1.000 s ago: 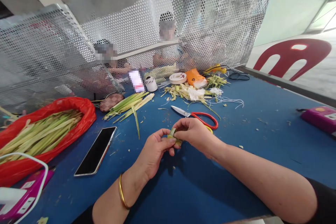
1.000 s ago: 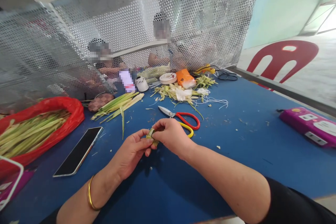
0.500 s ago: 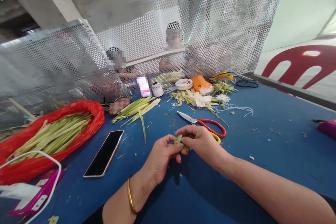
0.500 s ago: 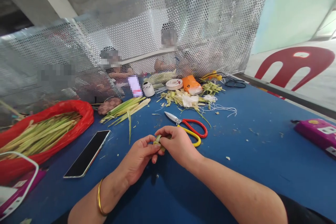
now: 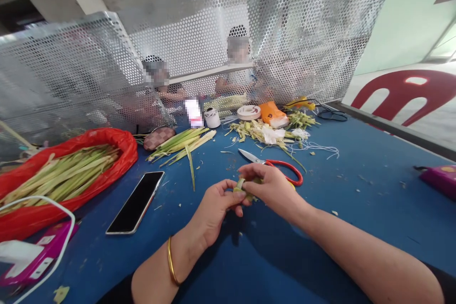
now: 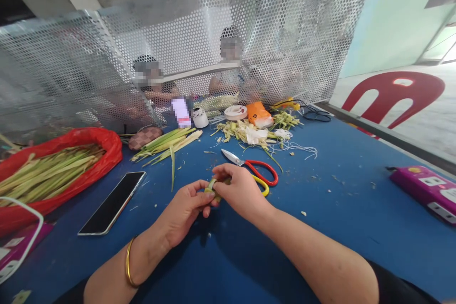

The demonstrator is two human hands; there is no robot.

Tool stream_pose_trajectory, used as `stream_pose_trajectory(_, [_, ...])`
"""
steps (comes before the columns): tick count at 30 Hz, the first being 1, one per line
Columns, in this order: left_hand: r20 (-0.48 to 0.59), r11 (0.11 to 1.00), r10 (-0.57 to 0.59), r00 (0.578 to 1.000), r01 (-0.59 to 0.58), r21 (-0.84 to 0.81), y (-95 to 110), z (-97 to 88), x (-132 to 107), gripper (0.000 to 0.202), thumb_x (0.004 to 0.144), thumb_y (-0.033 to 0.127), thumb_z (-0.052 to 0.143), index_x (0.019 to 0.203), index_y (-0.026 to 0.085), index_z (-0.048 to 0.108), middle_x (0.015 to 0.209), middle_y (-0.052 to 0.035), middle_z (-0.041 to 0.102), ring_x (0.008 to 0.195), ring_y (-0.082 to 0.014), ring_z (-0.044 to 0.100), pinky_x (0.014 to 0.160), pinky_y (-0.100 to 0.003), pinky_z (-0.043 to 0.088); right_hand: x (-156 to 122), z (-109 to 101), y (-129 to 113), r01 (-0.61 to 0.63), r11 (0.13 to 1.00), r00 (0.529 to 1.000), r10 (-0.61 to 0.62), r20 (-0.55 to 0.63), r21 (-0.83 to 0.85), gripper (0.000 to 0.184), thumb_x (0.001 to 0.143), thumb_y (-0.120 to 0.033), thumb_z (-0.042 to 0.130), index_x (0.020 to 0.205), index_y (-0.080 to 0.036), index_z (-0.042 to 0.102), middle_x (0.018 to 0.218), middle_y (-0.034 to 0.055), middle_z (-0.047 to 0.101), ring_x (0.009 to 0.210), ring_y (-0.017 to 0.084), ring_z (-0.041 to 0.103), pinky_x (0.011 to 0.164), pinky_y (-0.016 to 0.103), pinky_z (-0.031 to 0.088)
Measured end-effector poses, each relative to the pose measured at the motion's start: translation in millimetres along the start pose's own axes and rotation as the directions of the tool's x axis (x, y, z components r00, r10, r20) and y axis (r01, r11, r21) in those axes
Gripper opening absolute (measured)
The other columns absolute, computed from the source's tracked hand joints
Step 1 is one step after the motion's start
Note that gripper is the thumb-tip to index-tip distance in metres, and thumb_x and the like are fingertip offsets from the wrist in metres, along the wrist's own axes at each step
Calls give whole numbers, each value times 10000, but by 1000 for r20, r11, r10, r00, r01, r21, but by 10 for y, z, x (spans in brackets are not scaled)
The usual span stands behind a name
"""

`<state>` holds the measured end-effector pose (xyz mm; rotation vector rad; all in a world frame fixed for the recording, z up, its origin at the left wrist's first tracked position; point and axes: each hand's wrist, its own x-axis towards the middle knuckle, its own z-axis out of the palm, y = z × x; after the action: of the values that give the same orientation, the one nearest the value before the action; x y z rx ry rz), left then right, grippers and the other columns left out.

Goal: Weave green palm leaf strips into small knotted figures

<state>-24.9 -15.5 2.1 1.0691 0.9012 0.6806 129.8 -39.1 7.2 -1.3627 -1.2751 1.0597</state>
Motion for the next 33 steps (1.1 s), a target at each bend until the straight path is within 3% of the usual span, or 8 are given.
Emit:
stream_pose_trajectory(3, [-40,995,-1,999,-3,-103,25,-38,28,248,696,226,762,831,124,582,678,-27,669,539,-58,527,534,-166,386,27,-136,-73,131,985,989,-138,-61,-110,538,623,-310,760,1133,-197,632,1116,85,652,1023,240,610,863,347,490])
stream_pose_trajectory(5, [-60,988,13,998,-22,-151,39,-56,38,252,702,224,763,852,117,591,679,-22,662,552,-56,531,561,-168,399,44,-227,-110,170,970,979,-185,-79,-172,584,601,-368,786,1137,-195,634,1067,73,641,992,233,597,859,349,476])
stream_pose_trajectory(9, [-107,975,15,994,-38,-217,40,-63,34,230,710,214,759,842,122,594,656,-12,651,548,-59,530,651,-208,445,62,-303,-128,106,988,994,-101,50,-109,408,692,-410,712,1015,-167,662,736,0,605,662,159,574,614,289,457])
stream_pose_trajectory(11, [-116,969,6,993,-34,-244,35,-60,29,208,710,198,754,824,123,597,655,-11,647,559,-65,536,681,-223,457,58,-277,-110,86,996,993,-85,85,-7,329,733,-379,678,980,-163,660,690,-10,612,611,141,569,591,272,447])
stream_pose_trajectory(16, [-95,959,-8,995,-19,-283,26,-66,39,157,723,173,732,801,122,606,641,-3,638,515,-51,507,695,-235,463,25,-165,-51,139,985,985,-126,-117,103,238,759,-352,679,924,-180,665,730,2,659,620,131,588,633,264,465])
stream_pose_trajectory(20, [-85,957,-13,996,-12,-291,9,-73,56,154,728,165,716,823,122,602,666,-12,654,511,-48,507,645,-216,446,7,-128,-43,148,986,984,-139,-108,74,191,736,-348,699,828,-181,701,740,17,676,633,139,570,617,260,450])
stream_pose_trajectory(26, [-117,982,10,993,-32,-185,15,-17,32,193,716,165,711,840,126,568,651,-29,663,516,-63,514,524,-182,387,-51,-77,-69,149,989,985,-149,-87,-2,190,752,-357,682,738,-169,655,643,-5,610,596,124,511,561,243,392])
stream_pose_trajectory(33, [-194,994,103,976,-96,46,15,39,11,245,732,131,657,935,145,520,629,-16,681,426,-79,507,493,-213,402,-71,-4,35,100,995,993,-99,-56,17,172,769,-339,654,813,-173,667,657,-3,627,541,112,498,524,244,396])
